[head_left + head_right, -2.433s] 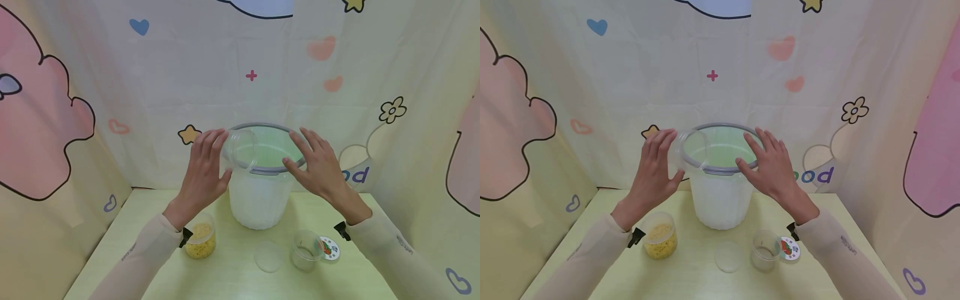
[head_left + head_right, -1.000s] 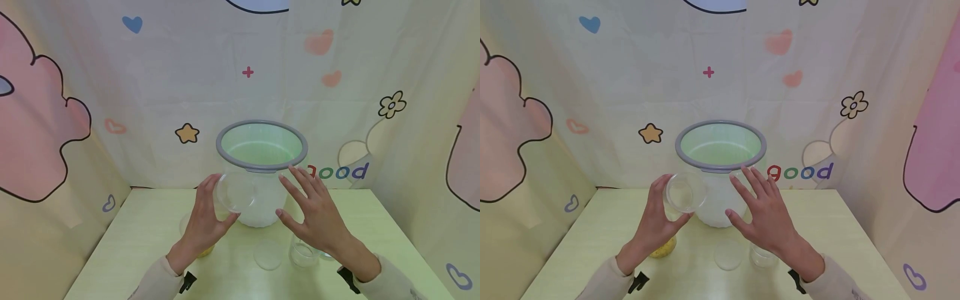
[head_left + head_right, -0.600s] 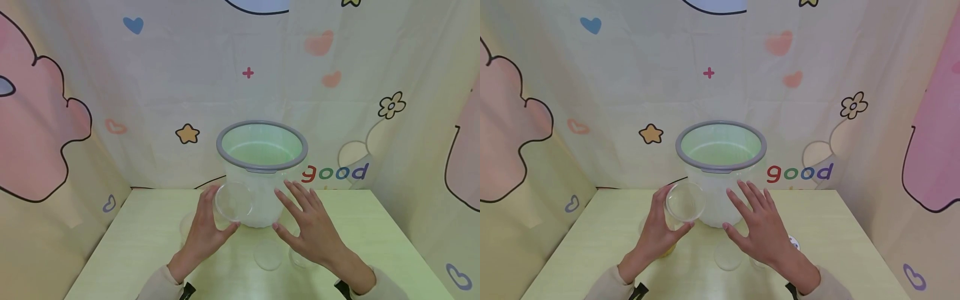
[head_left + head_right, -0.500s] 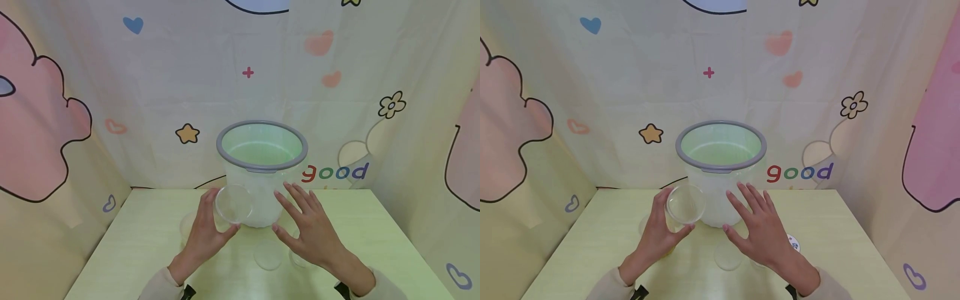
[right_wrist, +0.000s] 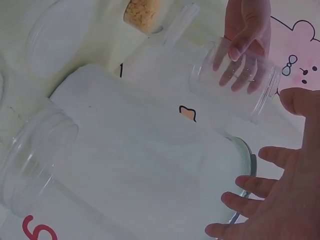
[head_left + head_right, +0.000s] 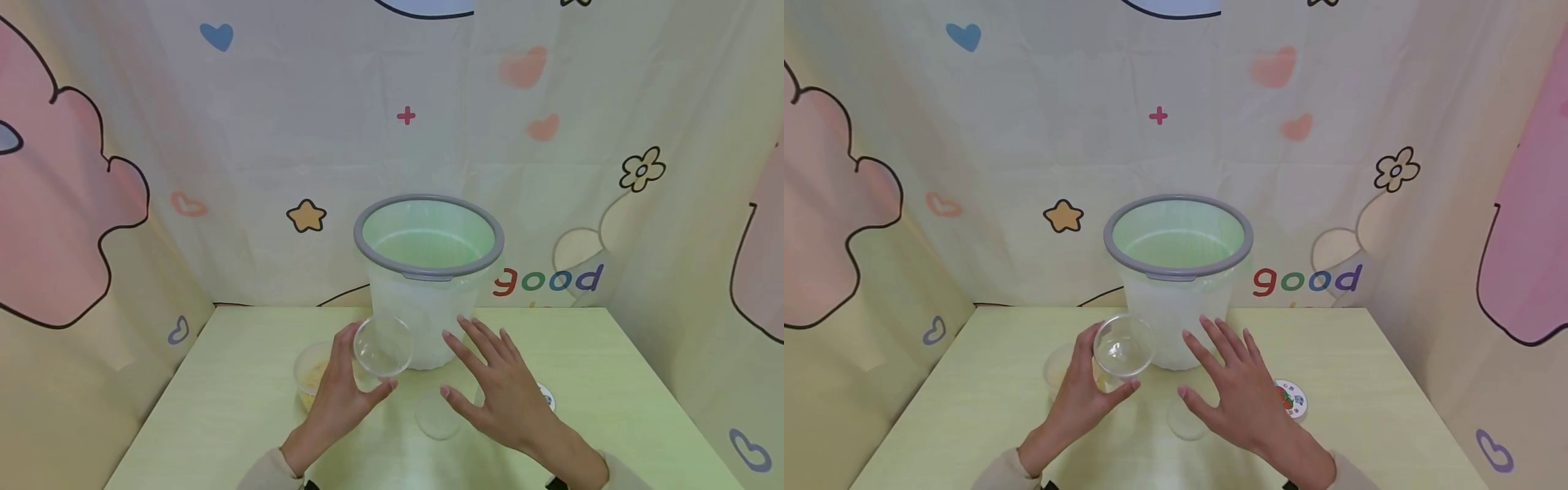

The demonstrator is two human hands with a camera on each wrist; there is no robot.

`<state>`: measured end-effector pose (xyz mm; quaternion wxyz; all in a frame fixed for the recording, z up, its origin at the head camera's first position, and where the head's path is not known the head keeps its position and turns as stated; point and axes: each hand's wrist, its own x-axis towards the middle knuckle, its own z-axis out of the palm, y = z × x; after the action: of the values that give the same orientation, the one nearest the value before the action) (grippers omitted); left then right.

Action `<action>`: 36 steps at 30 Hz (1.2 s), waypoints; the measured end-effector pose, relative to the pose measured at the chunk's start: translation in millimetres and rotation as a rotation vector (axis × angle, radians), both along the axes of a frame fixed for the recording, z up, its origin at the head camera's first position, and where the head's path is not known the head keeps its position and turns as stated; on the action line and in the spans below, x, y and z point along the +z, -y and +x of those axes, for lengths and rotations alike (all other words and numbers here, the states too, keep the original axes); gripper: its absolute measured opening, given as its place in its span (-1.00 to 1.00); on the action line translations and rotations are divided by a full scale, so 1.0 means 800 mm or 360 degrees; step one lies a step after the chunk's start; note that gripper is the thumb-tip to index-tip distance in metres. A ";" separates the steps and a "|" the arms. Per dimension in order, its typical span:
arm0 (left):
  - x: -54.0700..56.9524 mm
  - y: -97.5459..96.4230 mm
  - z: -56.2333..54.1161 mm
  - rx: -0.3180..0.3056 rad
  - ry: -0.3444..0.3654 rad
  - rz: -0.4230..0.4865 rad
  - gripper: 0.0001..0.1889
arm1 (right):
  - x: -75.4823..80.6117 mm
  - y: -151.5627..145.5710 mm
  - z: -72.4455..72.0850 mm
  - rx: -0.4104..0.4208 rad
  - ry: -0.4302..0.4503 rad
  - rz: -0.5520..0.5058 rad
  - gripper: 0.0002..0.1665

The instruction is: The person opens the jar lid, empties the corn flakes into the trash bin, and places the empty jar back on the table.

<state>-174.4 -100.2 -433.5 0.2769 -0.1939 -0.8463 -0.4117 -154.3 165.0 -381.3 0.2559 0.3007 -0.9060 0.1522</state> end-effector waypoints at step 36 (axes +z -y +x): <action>-0.083 -0.015 -0.009 -0.0041 0.0551 -0.0039 0.07 | -0.049 -0.002 0.015 -0.0007 0.0194 0.0134 -0.13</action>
<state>-181.3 -88.2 -500.0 0.1194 -0.1343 -0.8837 -0.4322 -142.2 166.3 -420.2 0.1876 0.2995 -0.9262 0.1315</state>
